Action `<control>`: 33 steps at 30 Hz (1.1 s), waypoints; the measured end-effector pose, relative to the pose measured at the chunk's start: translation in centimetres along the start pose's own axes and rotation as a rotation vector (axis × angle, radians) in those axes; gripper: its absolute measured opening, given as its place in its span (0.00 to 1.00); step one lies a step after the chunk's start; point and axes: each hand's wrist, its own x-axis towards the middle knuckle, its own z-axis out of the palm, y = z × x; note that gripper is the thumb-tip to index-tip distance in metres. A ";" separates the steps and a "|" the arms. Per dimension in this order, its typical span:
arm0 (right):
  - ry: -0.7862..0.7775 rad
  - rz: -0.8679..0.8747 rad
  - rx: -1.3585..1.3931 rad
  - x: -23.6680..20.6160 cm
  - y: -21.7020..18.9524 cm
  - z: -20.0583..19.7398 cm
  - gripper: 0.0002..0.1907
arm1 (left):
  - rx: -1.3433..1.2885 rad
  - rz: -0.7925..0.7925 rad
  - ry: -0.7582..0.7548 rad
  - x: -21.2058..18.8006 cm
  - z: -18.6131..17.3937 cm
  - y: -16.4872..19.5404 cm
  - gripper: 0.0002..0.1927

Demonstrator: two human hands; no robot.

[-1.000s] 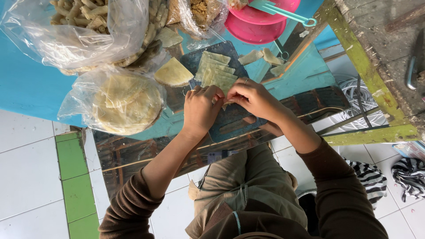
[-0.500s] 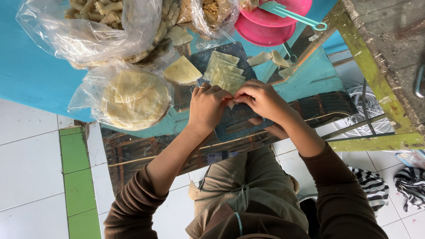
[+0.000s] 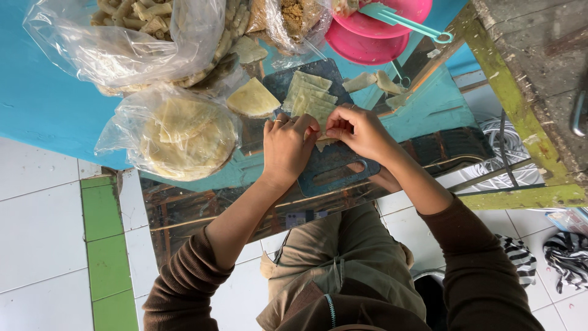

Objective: The person cuts thin pastry sheets into smaller pieces on a cutting board, arranges the cut pieces, then places brown filling from a plastic bag onto a piece and folds it closed by hand, using a plastic scraper to press and align the sheets.

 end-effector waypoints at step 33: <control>0.103 -0.140 -0.162 -0.3 -0.5 0.6 0.07 | -0.130 -0.090 -0.009 0.1 0.2 -0.5 0.04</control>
